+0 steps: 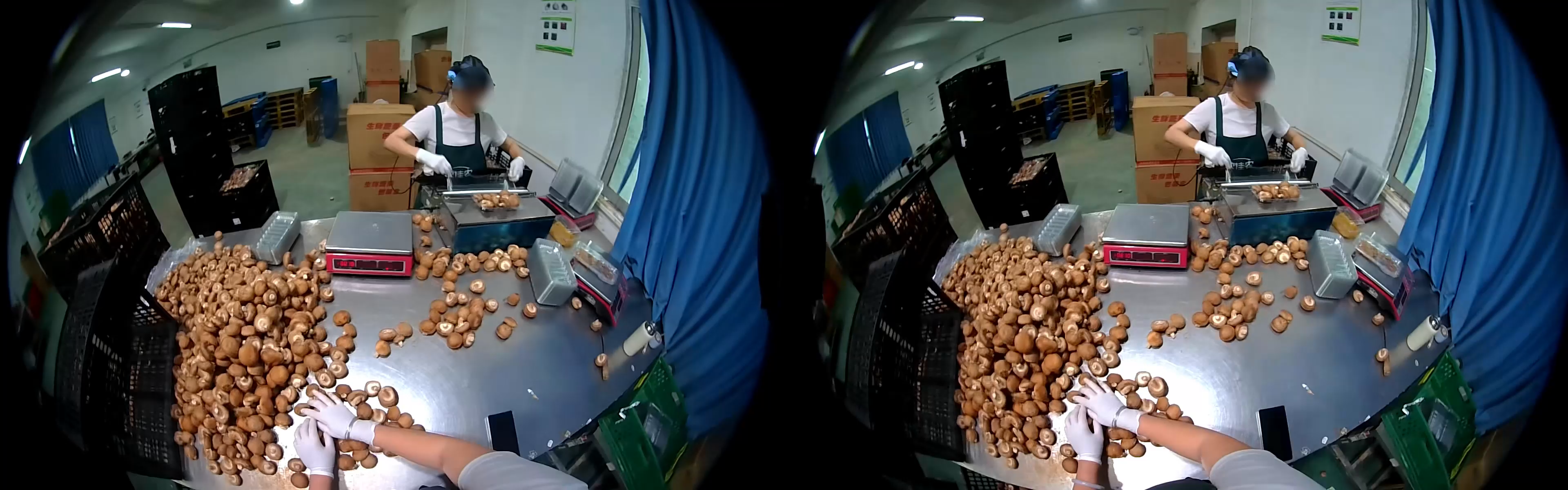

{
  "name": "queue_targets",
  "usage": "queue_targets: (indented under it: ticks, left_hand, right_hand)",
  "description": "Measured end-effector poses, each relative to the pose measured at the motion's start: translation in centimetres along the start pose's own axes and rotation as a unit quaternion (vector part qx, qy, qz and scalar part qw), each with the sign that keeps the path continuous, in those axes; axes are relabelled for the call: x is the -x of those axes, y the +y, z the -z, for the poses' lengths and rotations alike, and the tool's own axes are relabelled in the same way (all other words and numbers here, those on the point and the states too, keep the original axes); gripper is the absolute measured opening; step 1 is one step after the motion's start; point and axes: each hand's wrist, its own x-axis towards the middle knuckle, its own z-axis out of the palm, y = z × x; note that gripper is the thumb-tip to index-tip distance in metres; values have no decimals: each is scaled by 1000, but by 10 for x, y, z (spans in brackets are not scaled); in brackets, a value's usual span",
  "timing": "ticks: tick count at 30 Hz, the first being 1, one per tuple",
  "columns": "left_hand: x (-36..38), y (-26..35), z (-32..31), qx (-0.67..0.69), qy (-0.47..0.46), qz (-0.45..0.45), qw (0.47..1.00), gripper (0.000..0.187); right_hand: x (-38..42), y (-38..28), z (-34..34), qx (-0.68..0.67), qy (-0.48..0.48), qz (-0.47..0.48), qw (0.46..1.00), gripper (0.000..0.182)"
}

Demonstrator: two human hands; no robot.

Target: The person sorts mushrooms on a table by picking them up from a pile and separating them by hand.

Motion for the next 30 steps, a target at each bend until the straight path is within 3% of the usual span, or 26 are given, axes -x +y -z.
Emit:
queue_targets:
  ticks: [7,10,12,16,17,18,19,20,21,22,23,24,27,28,29,30]
  left_hand:
    - [3,4,9,-11,-12,-17,1000,45]
    - [6,-4,7,1,-13,-20,1000,46]
    - [6,-4,12,4,-17,-30,999,41]
    - [-1,-24,8,53,-32,-63,996,29]
    - [-1,-36,3,69,-18,-56,996,27]
    - [-3,-26,15,164,-41,34,985,25]
    - [-10,-13,33,251,-61,128,958,23]
    - [-13,-5,43,413,-85,225,878,26]
    - [-11,0,51,557,-92,319,761,29]
    - [-7,-2,48,643,-113,340,677,34]
    - [1,-4,49,721,-120,355,583,39]
    - [4,6,60,748,-130,357,544,44]
    - [16,12,62,796,-149,343,475,51]
    - [20,9,59,816,-172,324,446,52]
    - [21,17,63,806,-167,339,456,49]
    - [24,19,62,806,-177,341,450,48]
  right_hand:
    - [6,-2,6,11,-46,23,999,50]
    - [17,0,0,-28,0,17,999,51]
    - [18,2,4,-22,-37,30,999,51]
    - [15,18,-21,-166,-27,-13,986,39]
    - [14,23,-18,-145,24,59,987,38]
    - [16,24,-14,-193,6,4,981,38]
    - [16,24,-8,-243,-18,-49,968,38]
    - [21,23,1,-337,5,-71,939,38]
    - [30,24,10,-433,16,-95,896,39]
    - [38,26,16,-463,82,-62,881,40]
    - [45,12,50,-584,-11,-197,788,35]
    - [51,-5,88,-668,-64,-349,655,34]
    - [82,9,74,-817,-29,-336,468,37]
    - [91,16,64,-814,-42,-315,486,36]
    - [91,10,67,-811,-52,-292,504,35]
    - [92,0,69,-768,-21,-303,564,31]
